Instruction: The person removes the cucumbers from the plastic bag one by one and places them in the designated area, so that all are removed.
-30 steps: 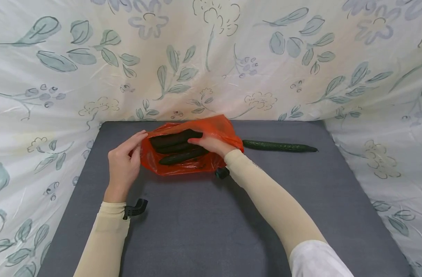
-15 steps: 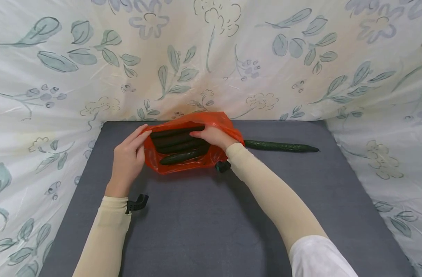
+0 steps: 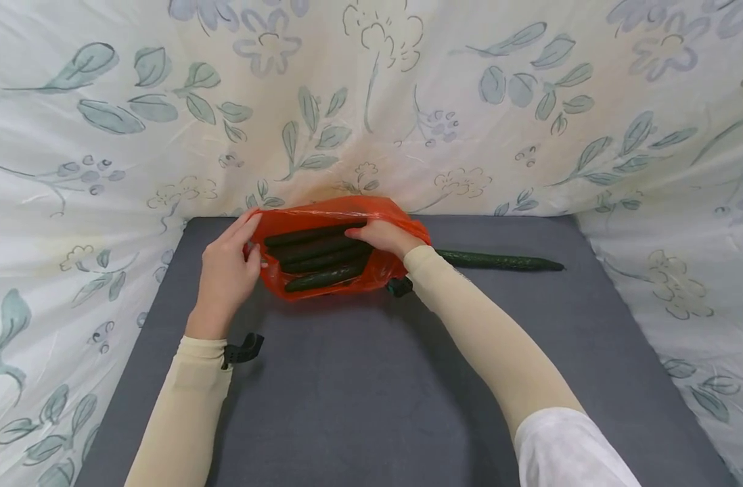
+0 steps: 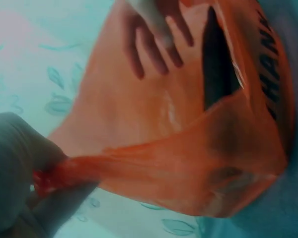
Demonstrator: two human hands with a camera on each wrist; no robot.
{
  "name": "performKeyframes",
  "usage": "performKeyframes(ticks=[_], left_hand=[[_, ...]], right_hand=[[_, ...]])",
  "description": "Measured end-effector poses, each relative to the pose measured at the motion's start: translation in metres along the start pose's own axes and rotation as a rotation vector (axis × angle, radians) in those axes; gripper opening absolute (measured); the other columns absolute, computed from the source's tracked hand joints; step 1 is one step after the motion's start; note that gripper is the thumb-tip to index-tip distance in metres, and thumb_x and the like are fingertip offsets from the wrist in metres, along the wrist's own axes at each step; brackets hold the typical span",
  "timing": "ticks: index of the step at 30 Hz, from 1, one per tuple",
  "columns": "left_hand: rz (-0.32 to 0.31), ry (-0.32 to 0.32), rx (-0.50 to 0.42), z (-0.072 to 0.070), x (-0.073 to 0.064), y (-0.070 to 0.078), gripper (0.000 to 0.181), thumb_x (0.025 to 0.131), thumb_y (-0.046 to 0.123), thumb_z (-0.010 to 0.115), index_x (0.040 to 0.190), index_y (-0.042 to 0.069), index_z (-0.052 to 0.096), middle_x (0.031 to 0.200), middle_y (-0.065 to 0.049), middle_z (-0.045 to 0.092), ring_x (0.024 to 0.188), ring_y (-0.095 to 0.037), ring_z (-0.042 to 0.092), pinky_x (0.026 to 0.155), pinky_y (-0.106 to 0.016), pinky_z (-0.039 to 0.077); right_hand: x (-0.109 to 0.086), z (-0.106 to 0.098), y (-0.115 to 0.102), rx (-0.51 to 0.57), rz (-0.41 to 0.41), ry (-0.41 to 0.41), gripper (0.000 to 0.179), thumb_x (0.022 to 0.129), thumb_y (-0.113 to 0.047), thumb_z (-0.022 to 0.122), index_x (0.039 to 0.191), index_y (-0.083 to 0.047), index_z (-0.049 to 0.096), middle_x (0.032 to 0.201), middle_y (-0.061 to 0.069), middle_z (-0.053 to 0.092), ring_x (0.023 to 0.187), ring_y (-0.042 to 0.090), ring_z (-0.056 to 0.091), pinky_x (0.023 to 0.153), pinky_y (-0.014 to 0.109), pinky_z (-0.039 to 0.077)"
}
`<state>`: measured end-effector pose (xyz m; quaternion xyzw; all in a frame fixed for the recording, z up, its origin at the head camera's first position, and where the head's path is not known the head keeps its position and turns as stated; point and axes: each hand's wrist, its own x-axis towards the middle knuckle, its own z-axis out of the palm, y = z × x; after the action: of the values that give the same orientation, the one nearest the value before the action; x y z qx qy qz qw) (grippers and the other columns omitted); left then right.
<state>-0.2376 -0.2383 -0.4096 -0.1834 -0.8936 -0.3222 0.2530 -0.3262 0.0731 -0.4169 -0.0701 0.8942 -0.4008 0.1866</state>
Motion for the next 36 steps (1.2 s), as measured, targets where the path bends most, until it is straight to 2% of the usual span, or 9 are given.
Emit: performKeyframes(ticks=[3,5,9,13,20,25,28,31,36], left_hand=[[-0.035,-0.044,0.01,-0.007,0.003,0.008,0.058,0.099,-0.009,0.056,0.155,0.005,0.06,0.161,-0.008,0.056,0.068,-0.033,0.059,0.058,-0.043,0.04],[-0.056,-0.063,0.009,-0.013,0.005,0.012,0.058,0.099,-0.01,0.053,0.155,0.005,0.06,0.16,-0.009,0.056,0.083,-0.039,0.068,0.063,-0.049,0.047],[-0.076,-0.103,0.009,-0.019,0.01,0.018,0.059,0.099,-0.009,0.052,0.156,0.004,0.058,0.161,-0.011,0.054,0.097,-0.044,0.068,0.073,-0.054,0.052],[-0.07,-0.141,0.031,-0.016,0.007,0.018,0.062,0.099,-0.006,0.055,0.16,0.004,0.053,0.165,-0.011,0.05,0.067,-0.033,0.053,0.061,-0.046,0.04],[-0.039,-0.11,0.042,-0.012,-0.001,0.016,0.069,0.097,-0.005,0.06,0.164,0.01,0.05,0.166,-0.012,0.048,0.054,-0.026,0.041,0.057,-0.043,0.037],[-0.035,-0.166,0.033,-0.007,-0.004,0.014,0.059,0.099,-0.004,0.064,0.156,0.014,0.062,0.163,-0.018,0.051,0.047,-0.021,0.037,0.051,-0.04,0.035],[-0.052,-0.162,0.033,-0.006,-0.002,0.011,0.046,0.101,-0.002,0.064,0.146,0.01,0.071,0.153,-0.021,0.06,0.049,-0.022,0.048,0.051,-0.039,0.039],[-0.084,-0.115,0.049,-0.006,0.002,0.008,0.039,0.102,0.0,0.066,0.14,0.005,0.074,0.12,-0.022,0.077,0.049,-0.023,0.053,0.049,-0.039,0.041],[-0.132,-0.079,0.038,-0.008,0.01,0.004,0.036,0.1,0.002,0.073,0.136,0.001,0.075,0.084,-0.019,0.076,0.042,-0.021,0.048,0.044,-0.038,0.04]], right_hand=[[-0.001,-0.006,0.002,-0.095,-0.008,0.023,0.064,0.102,-0.042,0.073,0.157,-0.016,0.055,0.155,0.004,0.053,0.135,0.027,0.049,0.118,0.047,0.037],[-0.002,-0.01,0.002,-0.151,-0.007,0.041,0.061,0.1,-0.044,0.074,0.152,-0.016,0.06,0.151,0.003,0.053,0.132,0.026,0.048,0.116,0.049,0.038],[-0.003,-0.018,0.002,-0.097,-0.008,0.007,0.057,0.101,-0.04,0.073,0.15,-0.013,0.061,0.146,0.003,0.057,0.129,0.026,0.051,0.115,0.048,0.039],[-0.005,-0.017,0.005,-0.116,-0.01,0.019,0.059,0.098,-0.042,0.076,0.149,-0.017,0.061,0.146,0.002,0.056,0.128,0.026,0.05,0.112,0.05,0.041],[0.001,-0.006,0.006,-0.201,-0.162,0.031,0.069,0.096,-0.037,0.081,0.157,-0.018,0.054,0.153,0.004,0.054,0.135,0.027,0.048,0.116,0.051,0.037],[0.008,0.002,0.005,-0.21,-0.227,-0.025,0.068,0.099,-0.028,0.079,0.159,-0.015,0.051,0.157,0.006,0.053,0.143,0.026,0.047,0.123,0.045,0.031],[0.011,0.007,0.005,-0.232,-0.24,-0.031,0.065,0.1,-0.028,0.079,0.159,-0.017,0.054,0.158,0.004,0.053,0.144,0.024,0.048,0.124,0.043,0.032],[0.014,0.011,0.002,-0.243,-0.255,-0.007,0.068,0.098,-0.026,0.081,0.16,-0.016,0.054,0.158,0.004,0.054,0.145,0.024,0.047,0.123,0.043,0.032],[0.015,0.016,0.001,-0.162,-0.208,-0.001,0.072,0.096,-0.02,0.082,0.159,-0.006,0.05,0.154,0.013,0.054,0.14,0.03,0.048,0.122,0.044,0.034]])
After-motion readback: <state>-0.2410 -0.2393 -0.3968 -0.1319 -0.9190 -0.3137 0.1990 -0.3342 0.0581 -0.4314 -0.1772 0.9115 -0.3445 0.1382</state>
